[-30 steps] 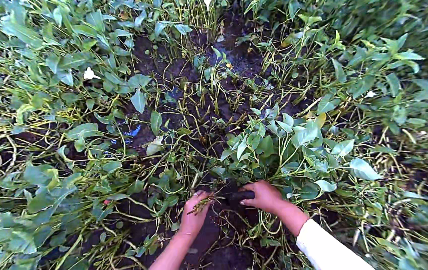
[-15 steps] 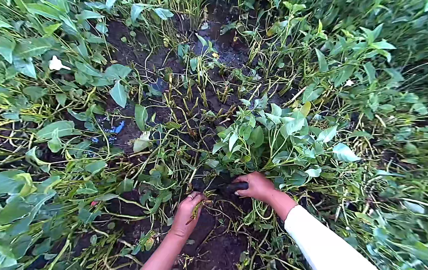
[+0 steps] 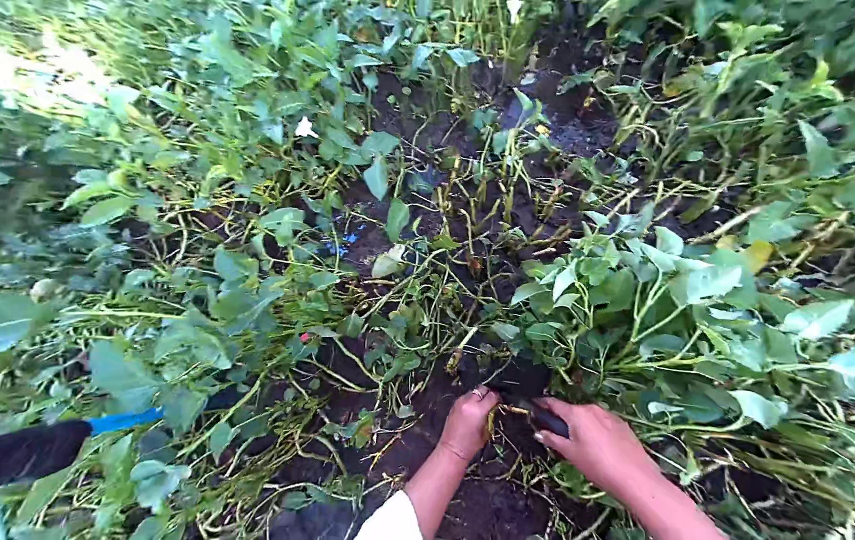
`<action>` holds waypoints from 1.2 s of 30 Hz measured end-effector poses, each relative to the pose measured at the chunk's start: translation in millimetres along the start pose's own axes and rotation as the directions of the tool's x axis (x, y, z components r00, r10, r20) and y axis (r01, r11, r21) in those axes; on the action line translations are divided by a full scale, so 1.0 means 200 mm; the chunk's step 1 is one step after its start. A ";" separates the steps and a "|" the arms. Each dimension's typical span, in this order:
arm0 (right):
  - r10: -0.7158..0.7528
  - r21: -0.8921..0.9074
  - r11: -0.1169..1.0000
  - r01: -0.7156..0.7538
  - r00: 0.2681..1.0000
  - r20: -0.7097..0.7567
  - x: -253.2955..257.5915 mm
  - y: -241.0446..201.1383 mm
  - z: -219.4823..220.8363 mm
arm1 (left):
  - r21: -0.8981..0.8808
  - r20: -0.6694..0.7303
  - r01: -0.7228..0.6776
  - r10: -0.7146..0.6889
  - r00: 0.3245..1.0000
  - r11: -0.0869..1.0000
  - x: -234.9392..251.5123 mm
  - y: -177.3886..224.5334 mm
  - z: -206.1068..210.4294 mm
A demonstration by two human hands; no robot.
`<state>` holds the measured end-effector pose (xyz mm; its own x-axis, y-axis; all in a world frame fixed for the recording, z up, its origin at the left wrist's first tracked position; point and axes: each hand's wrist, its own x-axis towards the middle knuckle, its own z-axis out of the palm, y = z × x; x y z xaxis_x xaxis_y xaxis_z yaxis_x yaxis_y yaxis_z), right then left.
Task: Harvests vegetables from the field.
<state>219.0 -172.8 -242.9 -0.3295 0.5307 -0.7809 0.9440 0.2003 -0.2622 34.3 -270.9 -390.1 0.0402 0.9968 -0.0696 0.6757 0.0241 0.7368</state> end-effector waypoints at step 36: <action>-0.073 -0.067 0.996 0.064 0.987 -0.142 0.35 -1.42 0.41 | 0.048 -0.410 0.622 -0.552 0.726 0.782 -0.29 -0.24 -1.18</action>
<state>-70.6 -260.3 -270.4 -0.3962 0.6266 -0.6711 0.9179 0.2883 -0.2727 -173.9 -311.9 -262.1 -0.6454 0.7419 -0.1818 0.5889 0.6349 0.5001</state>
